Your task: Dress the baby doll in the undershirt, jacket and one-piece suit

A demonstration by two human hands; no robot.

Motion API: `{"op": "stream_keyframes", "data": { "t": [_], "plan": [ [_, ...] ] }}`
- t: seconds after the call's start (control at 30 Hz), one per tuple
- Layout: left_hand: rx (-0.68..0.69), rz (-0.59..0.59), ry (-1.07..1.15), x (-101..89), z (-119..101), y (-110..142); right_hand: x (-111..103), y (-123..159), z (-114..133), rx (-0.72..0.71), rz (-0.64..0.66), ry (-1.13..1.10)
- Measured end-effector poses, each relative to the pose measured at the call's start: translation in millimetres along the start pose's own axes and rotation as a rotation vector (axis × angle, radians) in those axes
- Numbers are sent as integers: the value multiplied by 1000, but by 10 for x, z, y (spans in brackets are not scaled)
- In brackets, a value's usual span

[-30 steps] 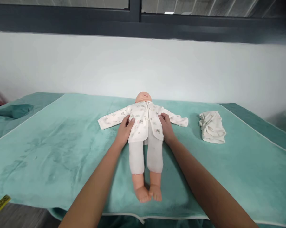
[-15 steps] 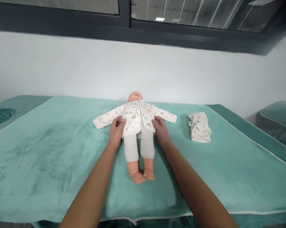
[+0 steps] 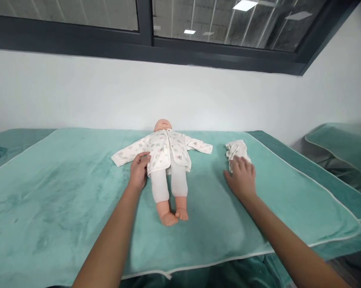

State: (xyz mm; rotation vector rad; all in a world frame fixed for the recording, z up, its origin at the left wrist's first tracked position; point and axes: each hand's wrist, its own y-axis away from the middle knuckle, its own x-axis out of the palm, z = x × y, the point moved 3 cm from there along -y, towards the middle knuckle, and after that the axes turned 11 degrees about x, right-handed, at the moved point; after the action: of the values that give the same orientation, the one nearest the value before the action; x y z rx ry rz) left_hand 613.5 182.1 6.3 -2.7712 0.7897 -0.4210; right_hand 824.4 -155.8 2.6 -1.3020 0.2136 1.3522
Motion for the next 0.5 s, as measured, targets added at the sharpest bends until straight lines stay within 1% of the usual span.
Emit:
{"op": "stream_keyframes", "data": {
  "t": [0.03, 0.1, 0.17, 0.23, 0.3, 0.37, 0.4, 0.43, 0.5],
  "plan": [
    [21, -4, -48, 2, -11, 11, -31, -56, -184, 99, 13, 49],
    [58, -11, -115, 3, -41, 43, -57, -136, -473, 305, 72, 28],
    [79, -9, -151, -2, -80, 93, -56, -172, -625, 457, 110, -117],
    [96, -1, -197, -10, -130, 168, -52, -175, -654, 535, 117, -294],
    [108, 8, -244, -13, -186, 271, -61, -152, -594, 562, 139, -444],
    [118, 9, -291, -10, -248, 396, -98, -107, -463, 549, 186, -550],
    [124, 5, -313, -7, -283, 466, -127, -76, -371, 536, 222, -653],
    [129, -4, -332, -3, -324, 538, -164, -42, -262, 520, 269, -792],
    [148, -21, -398, 12, -428, 690, -264, 28, 7, 481, 414, -1119]
  ]
}}
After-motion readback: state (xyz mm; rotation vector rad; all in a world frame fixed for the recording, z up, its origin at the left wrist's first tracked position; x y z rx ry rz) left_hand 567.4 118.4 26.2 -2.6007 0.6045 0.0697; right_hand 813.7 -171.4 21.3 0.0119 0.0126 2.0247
